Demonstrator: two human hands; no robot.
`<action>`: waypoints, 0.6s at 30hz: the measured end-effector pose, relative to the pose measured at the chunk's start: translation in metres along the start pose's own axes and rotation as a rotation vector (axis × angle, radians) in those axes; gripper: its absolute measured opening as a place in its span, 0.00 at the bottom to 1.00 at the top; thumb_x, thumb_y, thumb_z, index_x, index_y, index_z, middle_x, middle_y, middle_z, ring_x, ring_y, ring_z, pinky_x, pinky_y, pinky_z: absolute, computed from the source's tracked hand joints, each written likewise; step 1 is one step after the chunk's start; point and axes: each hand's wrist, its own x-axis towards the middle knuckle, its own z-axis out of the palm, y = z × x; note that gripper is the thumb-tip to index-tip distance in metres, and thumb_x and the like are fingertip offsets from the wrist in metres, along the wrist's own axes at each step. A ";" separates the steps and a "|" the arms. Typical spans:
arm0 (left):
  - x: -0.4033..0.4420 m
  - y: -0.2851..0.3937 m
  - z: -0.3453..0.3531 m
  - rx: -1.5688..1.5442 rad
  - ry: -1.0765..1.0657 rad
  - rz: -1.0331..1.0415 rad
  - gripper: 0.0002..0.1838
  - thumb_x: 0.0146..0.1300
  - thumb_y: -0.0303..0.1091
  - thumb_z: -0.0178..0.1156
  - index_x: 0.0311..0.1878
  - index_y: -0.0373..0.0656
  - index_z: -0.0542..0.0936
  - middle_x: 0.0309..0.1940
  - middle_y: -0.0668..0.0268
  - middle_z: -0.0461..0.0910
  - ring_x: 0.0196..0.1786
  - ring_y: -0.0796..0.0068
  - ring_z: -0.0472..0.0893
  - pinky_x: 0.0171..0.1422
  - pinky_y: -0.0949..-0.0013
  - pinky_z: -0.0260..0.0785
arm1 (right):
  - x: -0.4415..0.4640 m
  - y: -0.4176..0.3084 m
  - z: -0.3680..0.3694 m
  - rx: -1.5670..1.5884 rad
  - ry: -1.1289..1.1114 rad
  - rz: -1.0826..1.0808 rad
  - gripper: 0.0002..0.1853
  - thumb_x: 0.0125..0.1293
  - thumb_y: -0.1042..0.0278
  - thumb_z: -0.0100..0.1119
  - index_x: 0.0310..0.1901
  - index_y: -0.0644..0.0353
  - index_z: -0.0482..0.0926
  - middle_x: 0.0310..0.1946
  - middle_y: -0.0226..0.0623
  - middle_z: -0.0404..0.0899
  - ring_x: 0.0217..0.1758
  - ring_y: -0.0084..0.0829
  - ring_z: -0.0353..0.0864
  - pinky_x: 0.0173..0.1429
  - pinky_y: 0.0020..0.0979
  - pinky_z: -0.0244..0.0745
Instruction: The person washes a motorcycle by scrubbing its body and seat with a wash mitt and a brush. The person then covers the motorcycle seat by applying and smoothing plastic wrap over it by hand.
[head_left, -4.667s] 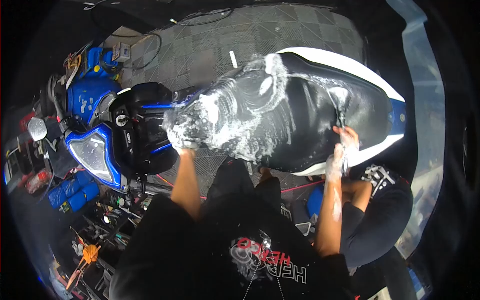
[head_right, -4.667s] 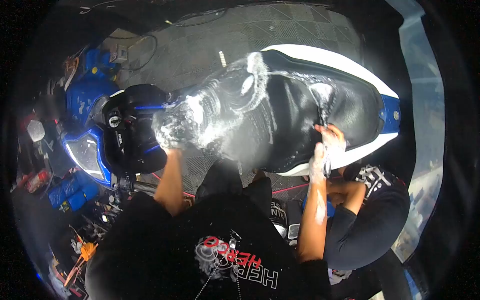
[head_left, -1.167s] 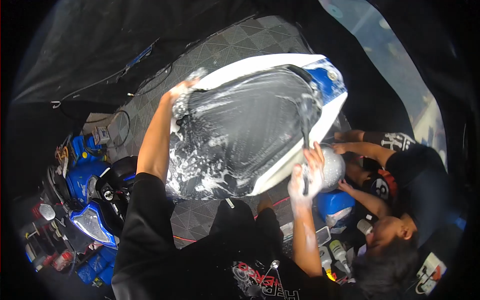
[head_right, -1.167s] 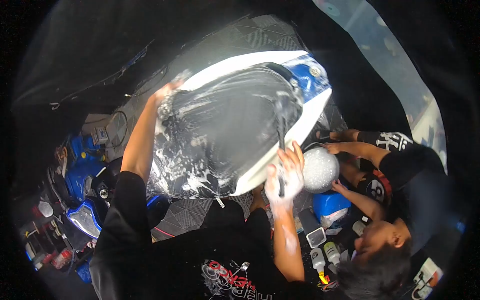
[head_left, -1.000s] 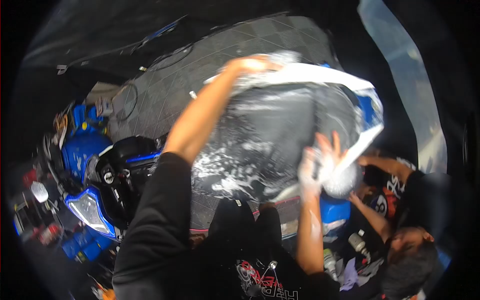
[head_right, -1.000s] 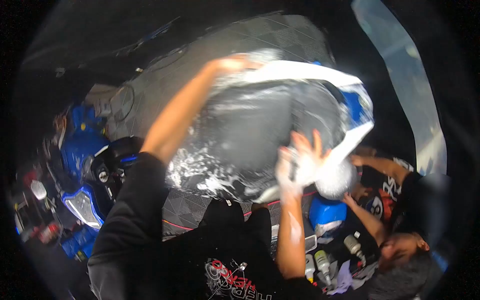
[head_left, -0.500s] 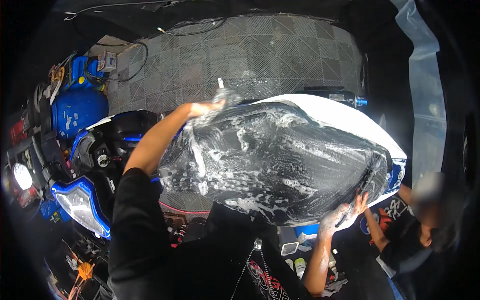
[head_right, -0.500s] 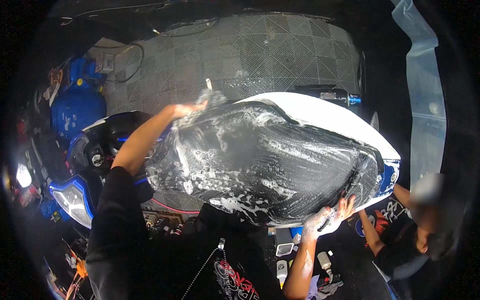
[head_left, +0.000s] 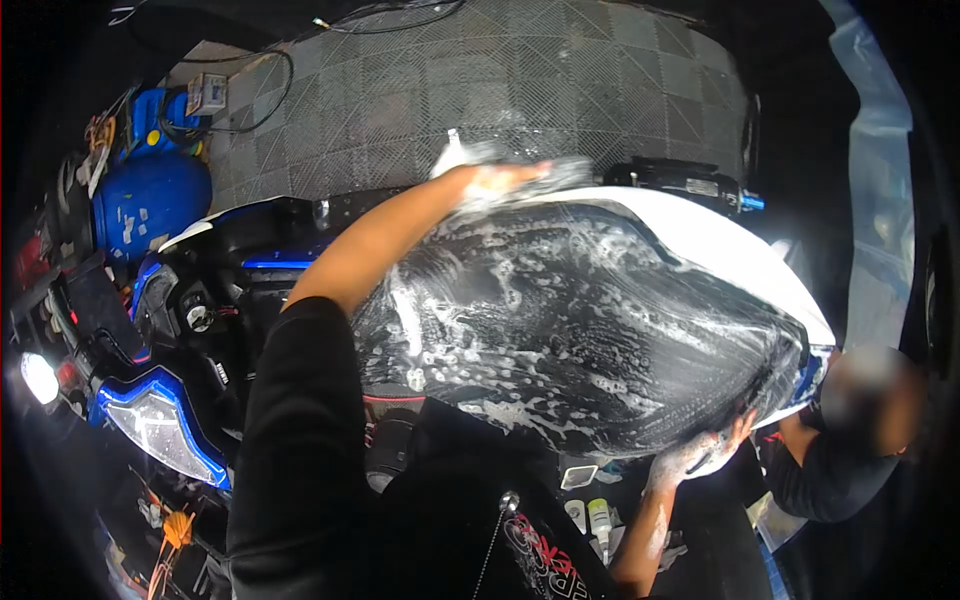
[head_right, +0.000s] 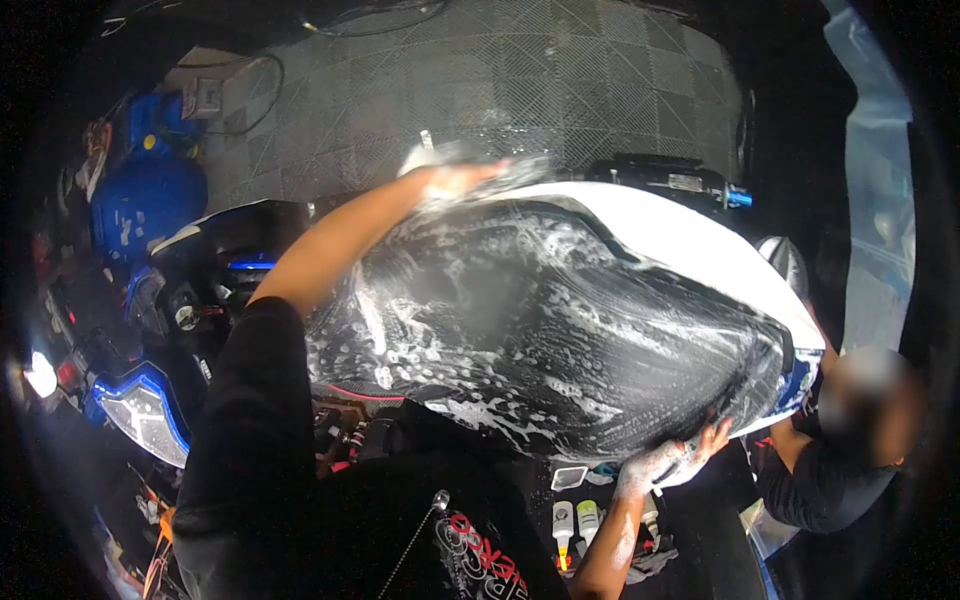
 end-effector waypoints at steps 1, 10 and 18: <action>-0.039 -0.019 -0.011 -0.131 -0.031 -0.085 0.53 0.68 0.79 0.40 0.85 0.52 0.45 0.85 0.50 0.32 0.86 0.50 0.32 0.85 0.38 0.35 | -0.002 0.002 -0.001 0.059 0.006 0.032 0.26 0.80 0.46 0.48 0.66 0.58 0.70 0.75 0.58 0.59 0.79 0.57 0.58 0.76 0.64 0.63; -0.094 -0.278 -0.116 -0.012 0.053 -0.357 0.43 0.76 0.68 0.38 0.81 0.45 0.58 0.80 0.53 0.60 0.79 0.55 0.63 0.82 0.57 0.54 | -0.005 0.011 -0.006 -0.142 0.036 0.103 0.38 0.81 0.38 0.36 0.71 0.70 0.67 0.68 0.54 0.73 0.72 0.46 0.71 0.80 0.50 0.56; -0.102 -0.209 -0.063 -0.021 0.328 -0.128 0.49 0.74 0.74 0.36 0.80 0.39 0.59 0.82 0.54 0.54 0.85 0.58 0.51 0.86 0.58 0.42 | -0.006 -0.007 0.004 -0.088 0.077 0.264 0.39 0.78 0.37 0.43 0.72 0.68 0.63 0.73 0.53 0.68 0.75 0.50 0.67 0.80 0.55 0.56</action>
